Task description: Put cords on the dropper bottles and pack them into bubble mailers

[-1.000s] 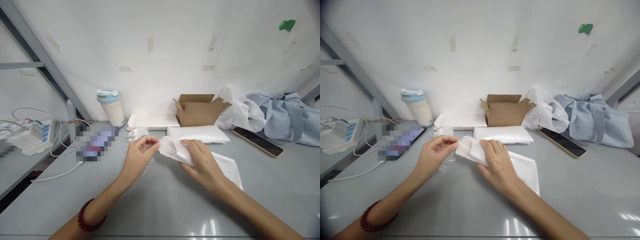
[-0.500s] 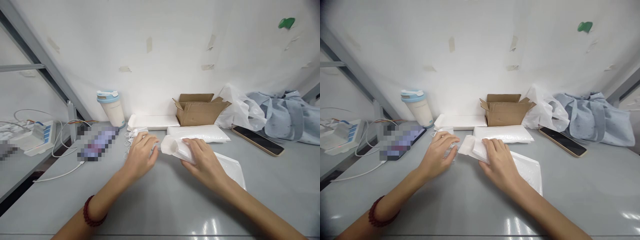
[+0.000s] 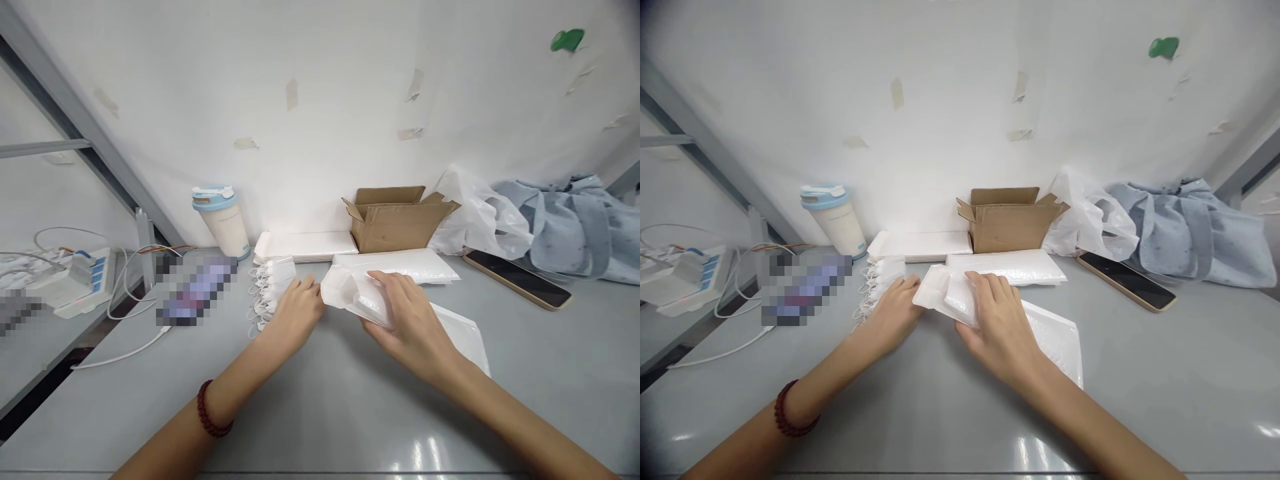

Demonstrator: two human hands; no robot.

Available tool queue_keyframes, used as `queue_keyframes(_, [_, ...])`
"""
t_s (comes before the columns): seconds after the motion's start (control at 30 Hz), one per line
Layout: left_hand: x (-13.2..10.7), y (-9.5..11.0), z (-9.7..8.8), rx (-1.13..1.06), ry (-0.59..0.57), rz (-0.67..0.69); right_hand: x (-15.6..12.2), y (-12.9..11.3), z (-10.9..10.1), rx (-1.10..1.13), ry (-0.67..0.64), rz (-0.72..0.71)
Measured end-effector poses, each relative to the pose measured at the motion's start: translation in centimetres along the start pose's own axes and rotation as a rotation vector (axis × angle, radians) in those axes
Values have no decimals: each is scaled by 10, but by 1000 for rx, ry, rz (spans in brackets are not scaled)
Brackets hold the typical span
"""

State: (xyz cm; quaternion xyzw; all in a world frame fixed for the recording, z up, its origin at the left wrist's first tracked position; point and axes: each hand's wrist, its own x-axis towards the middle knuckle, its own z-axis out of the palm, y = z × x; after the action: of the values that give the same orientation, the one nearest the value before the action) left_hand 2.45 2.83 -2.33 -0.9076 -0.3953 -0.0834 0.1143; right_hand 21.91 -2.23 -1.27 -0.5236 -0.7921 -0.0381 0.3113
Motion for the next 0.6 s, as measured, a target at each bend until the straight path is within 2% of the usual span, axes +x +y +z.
queue_keyframes(0.1, [-2, -7, -5, -151, 62, -100, 0, 2, 0, 2, 6, 21])
queue_keyframes(0.2, [-8, -18, -12, -460, 178, -345, 1, 3, -1, -3, 9, 36])
queue_keyframes(0.3, [-12, -25, -18, -760, 366, -552, 1, 3, 0, -5, -14, 45])
queue_keyframes(0.4, [-15, -24, -26, -1085, 617, -618, 0, 4, 3, -7, -32, 45])
queue_keyframes(0.47, [-17, -20, -32, -1242, 708, -624, 0, 5, 5, -7, -40, 42])
queue_keyframes(0.53, [-17, -13, -36, -1337, 713, -621, 0, 5, 7, 0, -49, 37])
queue_keyframes(0.6, [-17, -5, -38, -1393, 658, -613, 0, 5, 9, 14, -51, 25])
